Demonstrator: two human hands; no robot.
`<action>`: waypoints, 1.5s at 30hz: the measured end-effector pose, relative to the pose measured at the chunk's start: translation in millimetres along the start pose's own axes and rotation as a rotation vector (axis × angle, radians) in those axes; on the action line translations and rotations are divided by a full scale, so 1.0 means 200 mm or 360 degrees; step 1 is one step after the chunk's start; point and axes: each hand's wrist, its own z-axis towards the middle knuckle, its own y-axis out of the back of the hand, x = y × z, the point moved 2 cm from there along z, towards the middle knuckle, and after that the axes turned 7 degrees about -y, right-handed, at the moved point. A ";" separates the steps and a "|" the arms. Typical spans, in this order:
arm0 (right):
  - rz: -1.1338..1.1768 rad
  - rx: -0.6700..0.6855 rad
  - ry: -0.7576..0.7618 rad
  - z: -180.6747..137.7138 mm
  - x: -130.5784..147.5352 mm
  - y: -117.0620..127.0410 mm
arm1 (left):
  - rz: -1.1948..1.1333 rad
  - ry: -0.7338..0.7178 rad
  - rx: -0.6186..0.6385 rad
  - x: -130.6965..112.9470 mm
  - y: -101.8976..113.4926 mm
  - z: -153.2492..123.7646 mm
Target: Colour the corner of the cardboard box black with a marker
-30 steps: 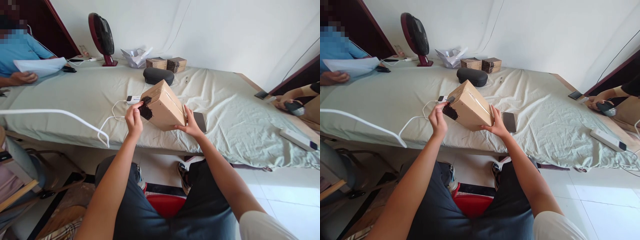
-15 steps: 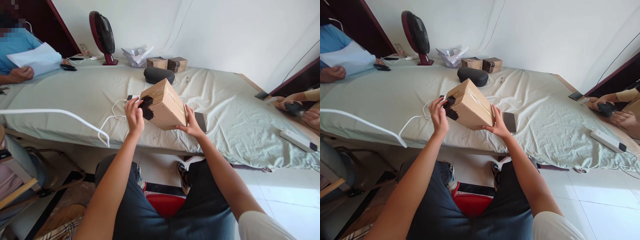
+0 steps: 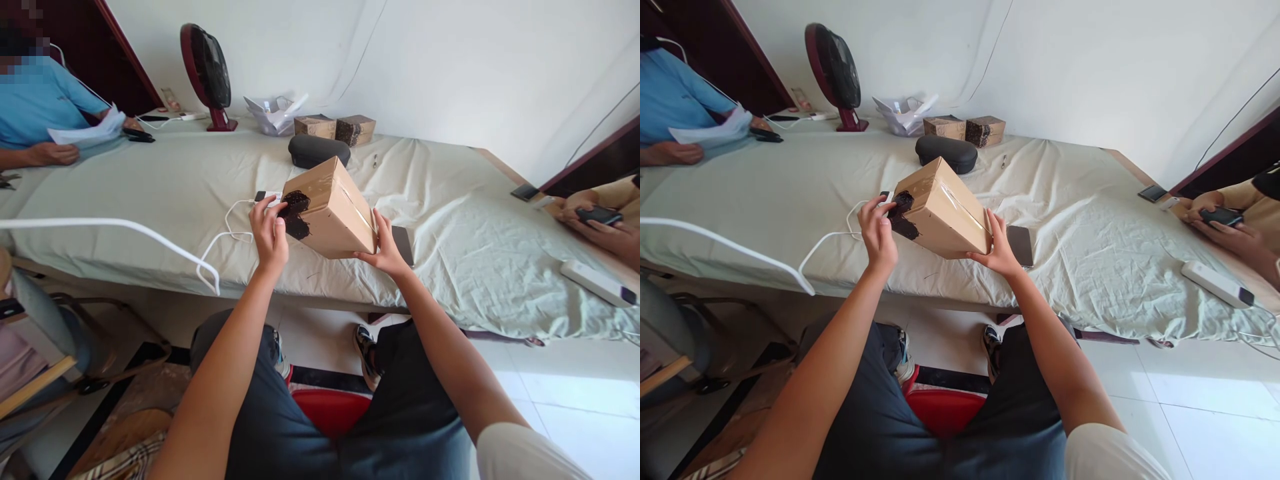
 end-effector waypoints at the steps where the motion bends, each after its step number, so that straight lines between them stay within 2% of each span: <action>1: -0.0008 -0.0007 0.0002 0.00 -0.01 0.00 | 0.0018 0.0000 0.0002 0.00 0.00 0.00; 7: -0.0068 -0.0082 0.0004 0.02 -0.05 0.01 | 0.0142 -0.0077 0.0026 -0.01 0.00 -0.01; 13: -0.0191 -0.0136 0.0103 0.01 -0.05 0.03 | 0.0050 -0.0227 0.0107 -0.01 -0.01 -0.02; 19: -0.0203 -0.0149 0.0166 0.01 -0.04 0.03 | 0.0022 -0.0205 0.0150 0.01 -0.02 -0.03; 27: -0.0198 -0.0136 0.0154 0.02 -0.01 0.03 | 0.0122 -0.0320 0.0097 -0.01 -0.03 -0.01; 32: -0.0238 -0.0153 0.0233 0.02 0.03 0.01 | 0.0044 -0.0383 0.0080 -0.03 -0.01 0.01; 35: -0.0218 -0.0157 0.0184 0.01 0.05 -0.01 | 0.0017 -0.0419 0.0022 -0.03 0.00 0.01; 39: -0.0151 -0.0193 0.0081 -0.03 0.11 0.01 | -0.0011 -0.0364 -0.0030 -0.02 0.01 0.00; 45: -0.0140 -0.0252 -0.0105 -0.12 0.24 0.12 | -0.0192 -0.0153 0.0010 0.01 -0.04 0.00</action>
